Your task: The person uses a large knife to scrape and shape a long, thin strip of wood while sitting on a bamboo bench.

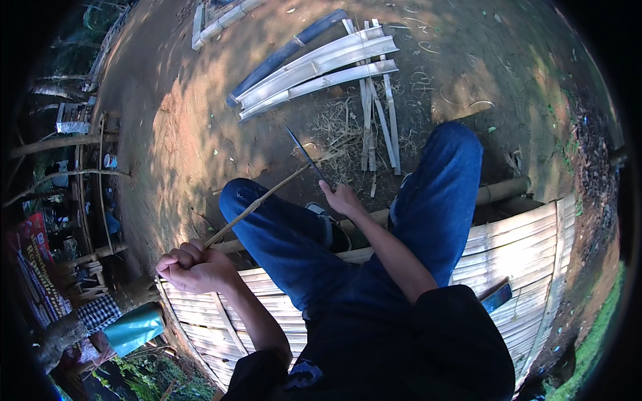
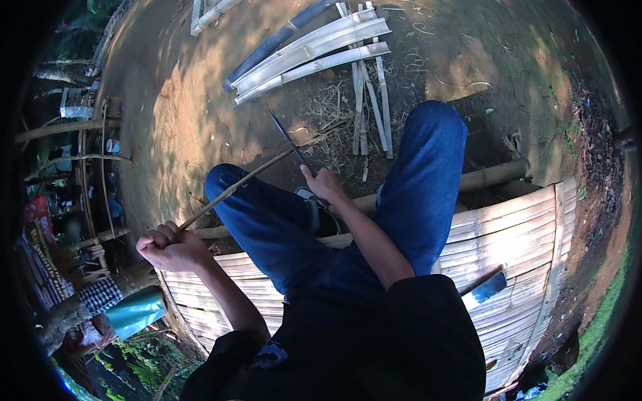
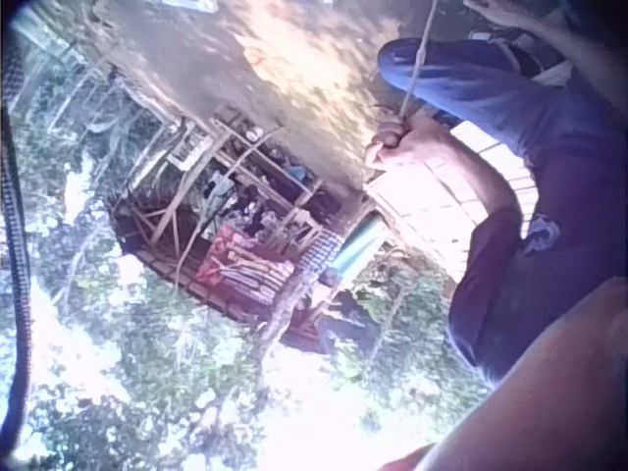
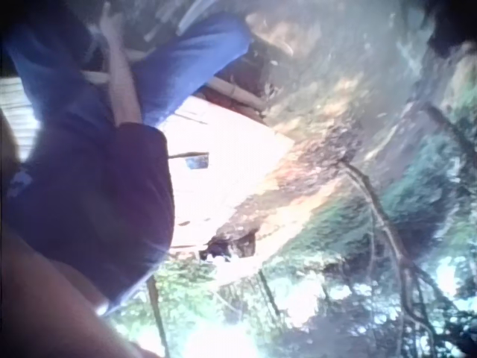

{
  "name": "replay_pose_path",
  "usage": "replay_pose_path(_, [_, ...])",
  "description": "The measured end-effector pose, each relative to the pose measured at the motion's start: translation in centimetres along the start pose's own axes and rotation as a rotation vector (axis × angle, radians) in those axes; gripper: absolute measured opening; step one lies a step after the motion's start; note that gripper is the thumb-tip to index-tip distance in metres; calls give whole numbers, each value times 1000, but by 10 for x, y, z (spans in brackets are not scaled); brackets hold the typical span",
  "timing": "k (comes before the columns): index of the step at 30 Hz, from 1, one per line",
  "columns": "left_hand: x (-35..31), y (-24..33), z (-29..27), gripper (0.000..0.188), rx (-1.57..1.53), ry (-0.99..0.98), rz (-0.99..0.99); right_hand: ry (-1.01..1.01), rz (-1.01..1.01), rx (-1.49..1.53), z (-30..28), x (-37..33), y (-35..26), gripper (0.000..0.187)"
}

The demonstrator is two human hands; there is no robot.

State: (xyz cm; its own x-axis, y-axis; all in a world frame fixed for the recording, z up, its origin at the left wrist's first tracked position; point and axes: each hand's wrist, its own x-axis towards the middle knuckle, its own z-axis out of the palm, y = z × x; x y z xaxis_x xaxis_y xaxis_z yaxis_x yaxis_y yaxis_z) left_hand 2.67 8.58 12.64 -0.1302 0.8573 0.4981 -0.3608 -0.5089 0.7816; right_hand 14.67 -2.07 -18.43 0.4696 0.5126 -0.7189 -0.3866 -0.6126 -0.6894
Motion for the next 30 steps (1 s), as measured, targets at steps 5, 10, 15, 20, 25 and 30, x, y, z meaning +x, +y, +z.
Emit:
replay_pose_path(5, [3,-4,-8,10,-17,-25,24,-61,-260,-178,5,-42,-32,75])
replay_pose_path(10, [-3,-2,-1,11,-47,-19,11,-183,-871,-109,16,-74,-60,64])
replay_pose_path(15, [-5,3,4,15,-54,-73,-9,-56,-808,82,19,-37,-17,66])
replay_pose_path(20, [-4,1,2,11,-66,-75,-3,366,-266,-338,-1,10,5,72])
replay_pose_path(25, [-6,-1,-1,9,-17,-28,41,-79,-208,42,3,-34,-34,71])
replay_pose_path(30, [-6,1,-3,10,-102,-103,3,-246,-807,-113,7,-89,-68,57])
